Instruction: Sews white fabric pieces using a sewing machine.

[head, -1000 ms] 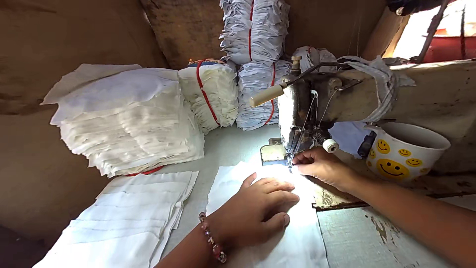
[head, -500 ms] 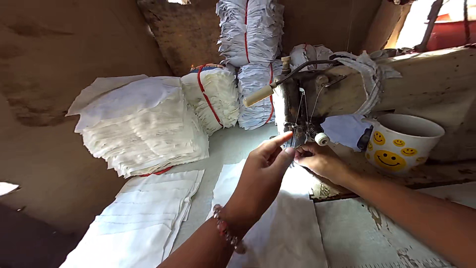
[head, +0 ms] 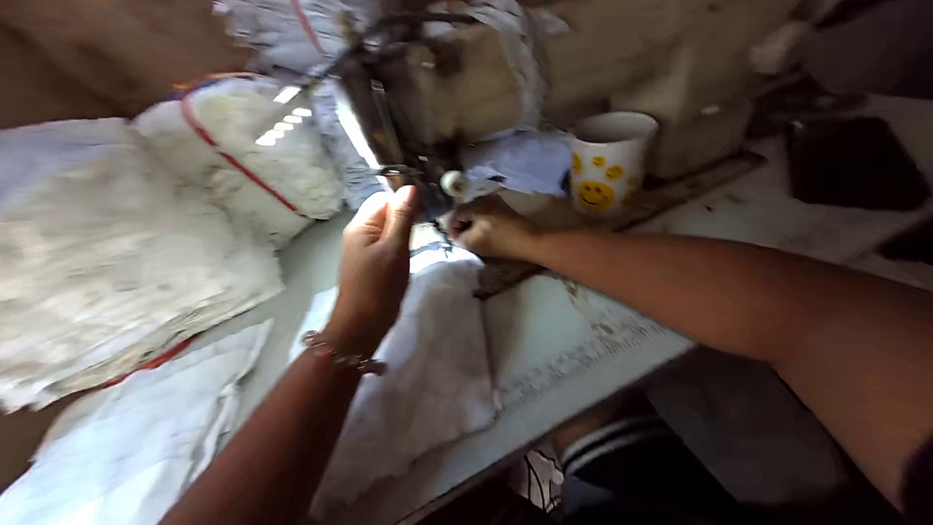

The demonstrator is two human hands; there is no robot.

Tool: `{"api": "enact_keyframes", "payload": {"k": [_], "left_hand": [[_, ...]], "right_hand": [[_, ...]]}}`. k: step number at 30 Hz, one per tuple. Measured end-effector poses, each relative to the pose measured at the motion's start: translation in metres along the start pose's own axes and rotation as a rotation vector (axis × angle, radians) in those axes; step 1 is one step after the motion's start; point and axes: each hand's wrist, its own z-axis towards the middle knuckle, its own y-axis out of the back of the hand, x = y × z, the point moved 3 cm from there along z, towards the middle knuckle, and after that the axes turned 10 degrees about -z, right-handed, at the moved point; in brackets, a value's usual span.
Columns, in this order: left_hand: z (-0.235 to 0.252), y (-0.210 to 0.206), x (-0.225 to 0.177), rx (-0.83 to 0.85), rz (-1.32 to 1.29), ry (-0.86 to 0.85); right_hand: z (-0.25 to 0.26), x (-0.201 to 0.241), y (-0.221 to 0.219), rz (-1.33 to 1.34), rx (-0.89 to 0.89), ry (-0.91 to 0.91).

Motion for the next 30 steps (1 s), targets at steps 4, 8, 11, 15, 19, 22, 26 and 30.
{"api": "enact_keyframes", "payload": {"k": [4,8,11,15,19,22,26,30], "left_hand": [[-0.001,-0.002,0.013,-0.025,0.087,0.073],[-0.01,0.011,0.012,0.005,0.248,0.152],[-0.02,0.031,0.012,0.035,0.373,0.176],[-0.037,0.049,0.009,0.183,0.556,0.098],[-0.048,0.065,0.021,0.416,0.674,-0.061],[-0.057,0.061,0.027,0.482,0.682,-0.132],[-0.057,0.062,0.031,0.555,0.635,-0.115],[-0.051,0.054,0.032,0.747,0.674,0.07]], "right_hand": [[0.005,0.002,0.006,-0.055,0.113,-0.079],[0.004,-0.001,0.012,-0.008,0.14,-0.186],[0.002,-0.004,0.017,0.015,0.122,-0.23],[0.0,-0.004,0.019,-0.247,0.151,-0.117],[-0.001,-0.002,0.017,-0.336,0.211,-0.096],[-0.006,0.0,0.019,-0.328,0.196,-0.106],[-0.004,0.001,0.034,-0.273,0.077,0.037],[-0.009,0.0,0.022,-0.125,0.125,0.375]]}}
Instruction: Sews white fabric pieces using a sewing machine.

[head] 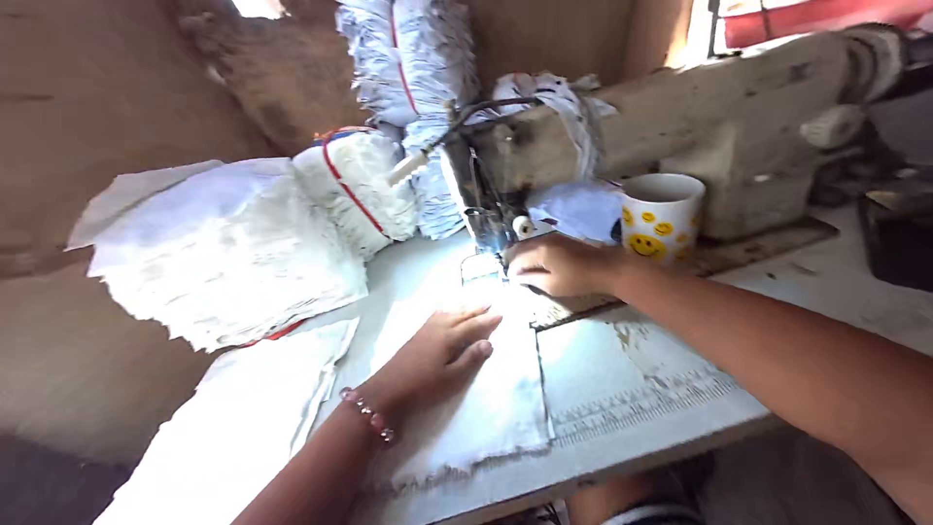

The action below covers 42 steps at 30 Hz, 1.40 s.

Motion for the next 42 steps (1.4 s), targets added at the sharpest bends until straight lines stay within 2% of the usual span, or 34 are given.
{"api": "enact_keyframes", "payload": {"k": [3,7,10,13,19,24,31,33,38,42], "left_hand": [[0.007,-0.001,-0.006,0.103,0.129,0.034],[0.014,0.002,-0.007,0.082,0.235,-0.003],[0.018,0.0,-0.002,0.079,0.153,-0.067],[0.019,0.002,-0.001,0.14,0.054,-0.06],[0.019,0.001,0.002,0.141,0.069,-0.077],[0.022,0.003,0.002,0.184,0.064,-0.008],[0.024,0.004,0.005,0.143,0.047,0.009],[0.02,0.004,0.009,0.093,0.063,-0.033],[0.02,-0.006,0.024,-0.136,0.103,-0.301],[0.021,0.004,0.015,0.009,0.04,-0.277]], "right_hand": [[-0.004,0.003,-0.014,0.038,0.061,0.114],[-0.008,0.0,-0.017,0.021,0.008,0.13],[-0.012,-0.002,-0.024,0.001,-0.108,0.193],[-0.014,-0.002,-0.026,0.017,-0.122,0.16],[-0.027,0.004,-0.025,-0.092,-0.2,0.217],[-0.026,0.0,-0.028,-0.071,-0.185,0.196],[-0.026,0.0,-0.028,-0.081,-0.191,0.223],[-0.022,0.003,-0.029,-0.053,-0.201,0.241],[-0.019,0.009,-0.025,0.048,-0.144,0.218],[-0.018,0.007,-0.022,0.092,-0.105,0.228]]}}
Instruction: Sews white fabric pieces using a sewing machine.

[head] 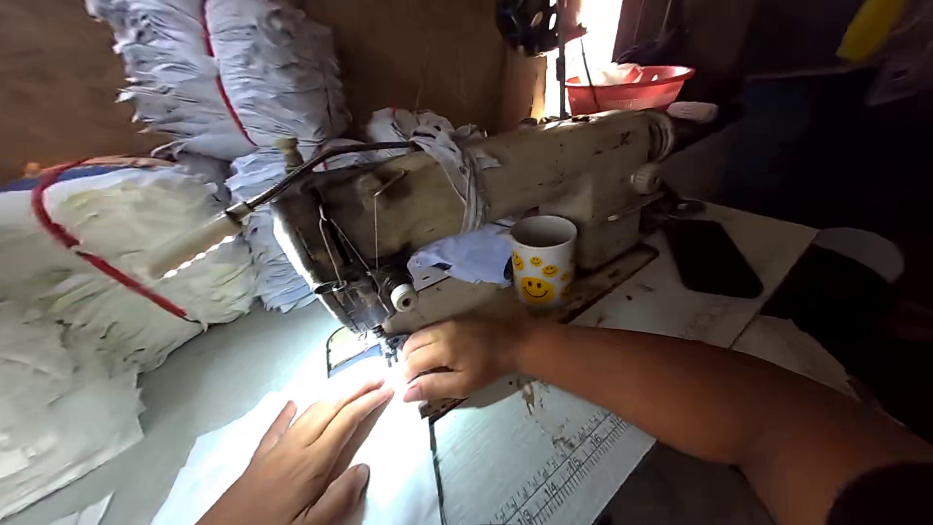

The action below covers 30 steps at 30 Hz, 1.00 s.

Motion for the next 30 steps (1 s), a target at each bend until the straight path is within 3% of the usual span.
{"api": "enact_keyframes", "payload": {"k": [5,9,14,30], "left_hand": [[-0.001,-0.007,0.004,-0.105,0.065,0.037],[0.002,0.0,-0.004,0.046,0.014,0.229],[0.004,0.003,-0.007,0.12,-0.025,0.298],[0.015,0.011,0.004,0.144,0.023,0.317]], "right_hand": [[-0.002,-0.001,-0.004,-0.022,-0.055,-0.011],[-0.002,0.0,-0.001,-0.053,-0.058,-0.012],[-0.004,-0.004,-0.001,-0.063,-0.025,-0.036],[0.0,-0.01,0.0,-0.111,0.037,-0.217]]}}
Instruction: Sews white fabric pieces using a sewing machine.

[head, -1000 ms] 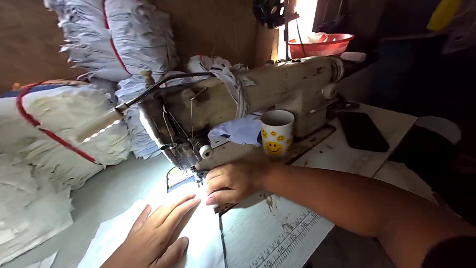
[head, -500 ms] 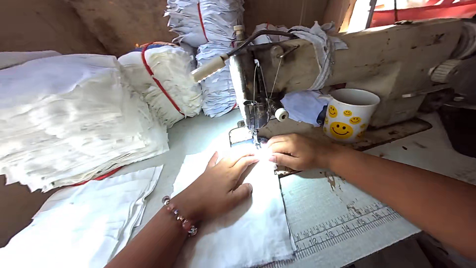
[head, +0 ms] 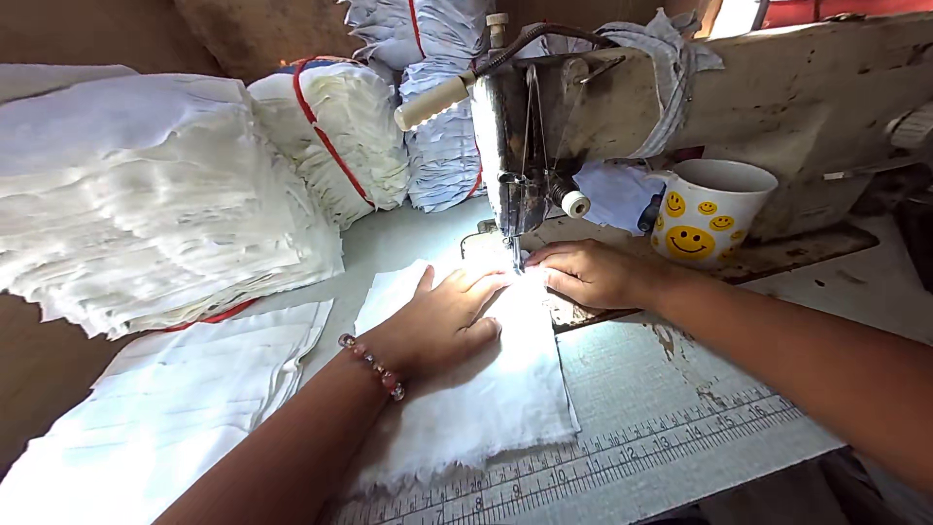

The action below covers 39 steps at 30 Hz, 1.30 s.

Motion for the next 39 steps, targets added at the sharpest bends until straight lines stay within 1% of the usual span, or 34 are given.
{"api": "enact_keyframes", "payload": {"k": [2,4,5,7,8,9,10,11,12,13,14,15,18,23,26,27,30,32,35,39], "left_hand": [[0.002,0.001,0.0,-0.009,0.011,0.009],[0.004,0.002,0.0,-0.015,0.011,0.008],[0.005,0.002,0.0,-0.027,0.011,0.005],[0.006,0.001,0.0,-0.027,0.007,0.026],[0.006,0.001,-0.001,-0.033,0.002,0.04],[0.005,0.0,-0.001,-0.065,-0.001,0.028],[0.002,-0.001,0.0,-0.131,-0.002,-0.02],[-0.001,-0.003,0.003,-0.229,-0.008,-0.12],[-0.004,-0.004,0.006,-0.343,-0.016,-0.279],[-0.006,-0.005,0.009,-0.385,-0.039,-0.414],[-0.007,-0.005,0.012,-0.348,-0.072,-0.484],[-0.007,-0.004,0.013,-0.292,-0.108,-0.507],[-0.004,-0.001,0.018,-0.218,-0.118,-0.466],[0.002,0.007,0.024,-0.188,-0.118,-0.451],[0.005,0.007,0.027,-0.189,-0.075,-0.444],[0.005,0.007,0.028,-0.191,-0.065,-0.438],[0.007,0.006,0.028,-0.197,-0.043,-0.417],[0.008,0.007,0.025,-0.188,-0.031,-0.378],[0.01,0.007,0.022,-0.181,-0.019,-0.317],[0.011,0.008,0.02,-0.174,-0.039,-0.222]], "right_hand": [[0.001,-0.001,0.001,0.019,0.039,-0.045],[0.001,0.001,0.001,-0.023,0.031,-0.053],[-0.001,0.002,-0.001,-0.084,-0.018,-0.016],[-0.006,0.01,-0.002,-0.165,-0.187,0.153],[-0.008,0.015,-0.001,-0.159,-0.219,0.226],[-0.009,0.021,-0.002,-0.132,-0.214,0.272],[-0.009,0.023,-0.003,-0.105,-0.19,0.284],[-0.009,0.023,-0.003,-0.083,-0.17,0.262],[-0.008,0.022,-0.003,-0.072,-0.158,0.232],[-0.007,0.02,-0.003,-0.065,-0.149,0.209],[-0.007,0.019,-0.003,-0.061,-0.142,0.196],[-0.008,0.018,-0.003,-0.056,-0.129,0.187],[-0.008,0.017,-0.003,-0.049,-0.096,0.154],[-0.005,0.014,-0.006,-0.032,-0.065,0.083],[-0.005,0.016,-0.005,-0.058,-0.07,0.049],[-0.007,0.017,-0.005,-0.094,-0.085,0.069],[-0.012,0.024,-0.004,-0.16,-0.15,0.237],[-0.013,0.025,-0.004,-0.138,-0.14,0.269],[-0.012,0.022,-0.004,-0.129,-0.136,0.182],[-0.01,0.023,-0.002,-0.195,-0.107,0.109]]}}
